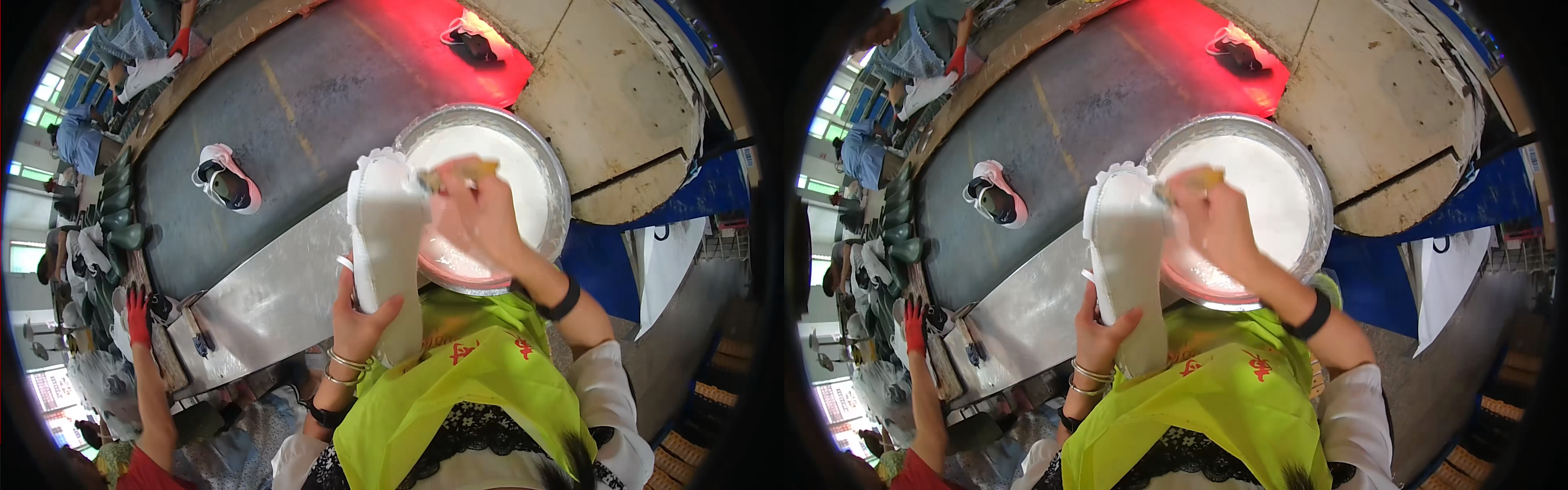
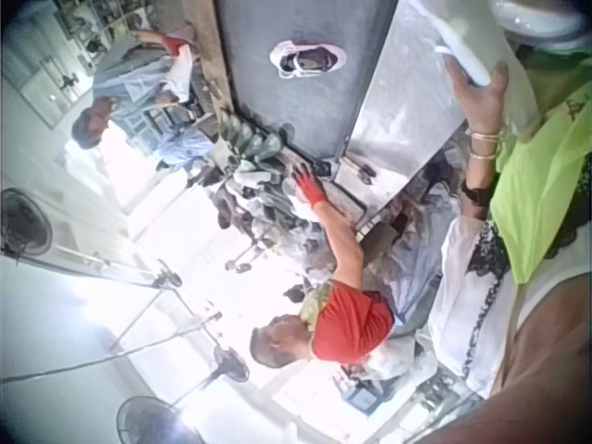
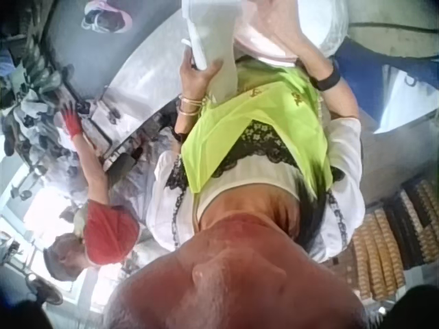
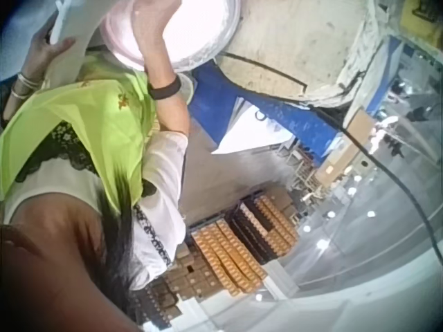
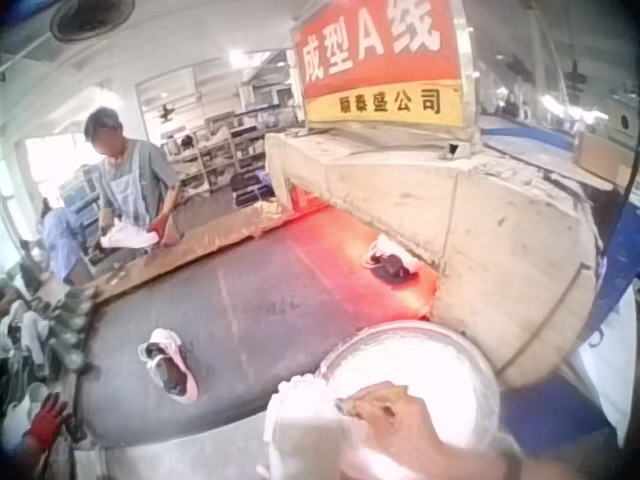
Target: Applying glue or primer to shoe soles using a brush on a production line.
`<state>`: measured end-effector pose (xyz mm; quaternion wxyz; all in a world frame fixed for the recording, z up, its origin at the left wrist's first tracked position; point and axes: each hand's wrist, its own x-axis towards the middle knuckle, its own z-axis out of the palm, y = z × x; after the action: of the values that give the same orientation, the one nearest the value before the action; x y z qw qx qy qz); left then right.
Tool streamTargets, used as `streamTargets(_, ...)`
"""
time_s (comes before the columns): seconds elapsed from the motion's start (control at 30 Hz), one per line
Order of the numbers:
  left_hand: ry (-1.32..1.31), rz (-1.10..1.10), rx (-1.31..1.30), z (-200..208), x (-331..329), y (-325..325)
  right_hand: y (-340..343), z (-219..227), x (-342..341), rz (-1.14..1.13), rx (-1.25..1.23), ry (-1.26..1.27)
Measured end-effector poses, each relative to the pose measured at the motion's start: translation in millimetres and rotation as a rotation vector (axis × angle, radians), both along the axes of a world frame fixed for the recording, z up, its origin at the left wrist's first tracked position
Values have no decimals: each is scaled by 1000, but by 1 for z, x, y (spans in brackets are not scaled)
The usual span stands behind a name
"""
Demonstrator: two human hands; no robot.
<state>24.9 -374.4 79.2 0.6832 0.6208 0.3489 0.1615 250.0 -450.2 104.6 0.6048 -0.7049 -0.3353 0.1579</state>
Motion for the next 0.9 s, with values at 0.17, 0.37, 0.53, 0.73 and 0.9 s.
streamTargets(0.17,6,73,-66,-2,-3,5,-32,2,-46,131,49,67)
streamTargets(0.37,-56,37,-57,1,-2,3,19,31,-6,81,167,-64)
streamTargets(0.53,-75,77,100,0,5,1,-5,10,-42,122,341,-493)
streamTargets(0.73,139,89,980,-8,1,2,-3,56,-38,39,204,253)
streamTargets(0.9,265,151,1213,6,5,1,18,49,-14,-124,245,185)
